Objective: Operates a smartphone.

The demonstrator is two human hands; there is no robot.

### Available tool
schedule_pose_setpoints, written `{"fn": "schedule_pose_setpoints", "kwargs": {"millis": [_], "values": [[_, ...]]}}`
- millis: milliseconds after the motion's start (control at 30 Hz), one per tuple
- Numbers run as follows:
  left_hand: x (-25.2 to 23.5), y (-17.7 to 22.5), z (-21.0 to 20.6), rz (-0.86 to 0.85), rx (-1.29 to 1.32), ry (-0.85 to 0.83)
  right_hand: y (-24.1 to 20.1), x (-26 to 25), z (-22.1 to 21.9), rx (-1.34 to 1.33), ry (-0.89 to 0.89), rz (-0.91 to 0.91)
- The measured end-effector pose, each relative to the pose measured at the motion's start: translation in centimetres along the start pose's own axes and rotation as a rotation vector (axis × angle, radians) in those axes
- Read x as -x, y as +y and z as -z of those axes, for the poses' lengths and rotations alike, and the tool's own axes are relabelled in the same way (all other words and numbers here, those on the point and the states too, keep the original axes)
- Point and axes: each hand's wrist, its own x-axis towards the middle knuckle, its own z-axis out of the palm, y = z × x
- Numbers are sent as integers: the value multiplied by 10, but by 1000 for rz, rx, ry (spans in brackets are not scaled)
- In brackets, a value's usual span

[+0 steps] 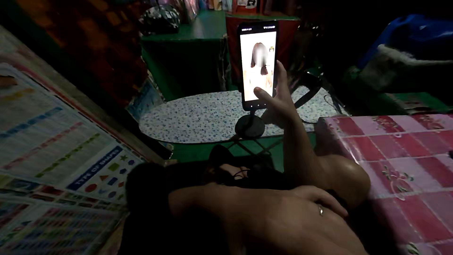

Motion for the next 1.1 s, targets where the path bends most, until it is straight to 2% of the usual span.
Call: {"fn": "schedule_pose_setpoints", "kwargs": {"millis": [67,167,200,300,400,533,700,833,1000,1100], "values": [[2,-3,2,-6,3,-33,-30,10,-6,35,1,-162],[5,-5,5,3,-34,-61,-20,8,-3,-55,5,-152],[6,-5,5,-2,-53,-53,-10,4,-1,-94,0,-105],[9,-8,6,-12,-103,-15,54,-26,7,-181,5,247],[11,-9,7,-21,-136,-19,63,-31,5,-180,51,310],[16,-10,13,-36,-175,1,59,-29,0,-238,150,229],[44,-9,35,70,-253,161,52,-26,-1,-344,203,40],[76,-12,56,127,-316,324,53,-29,0,-548,210,-66],[99,-12,72,147,-364,507,59,-31,-4,-648,196,-62],[112,-17,86,135,-398,515,56,-32,-4,-720,223,-117]]}}
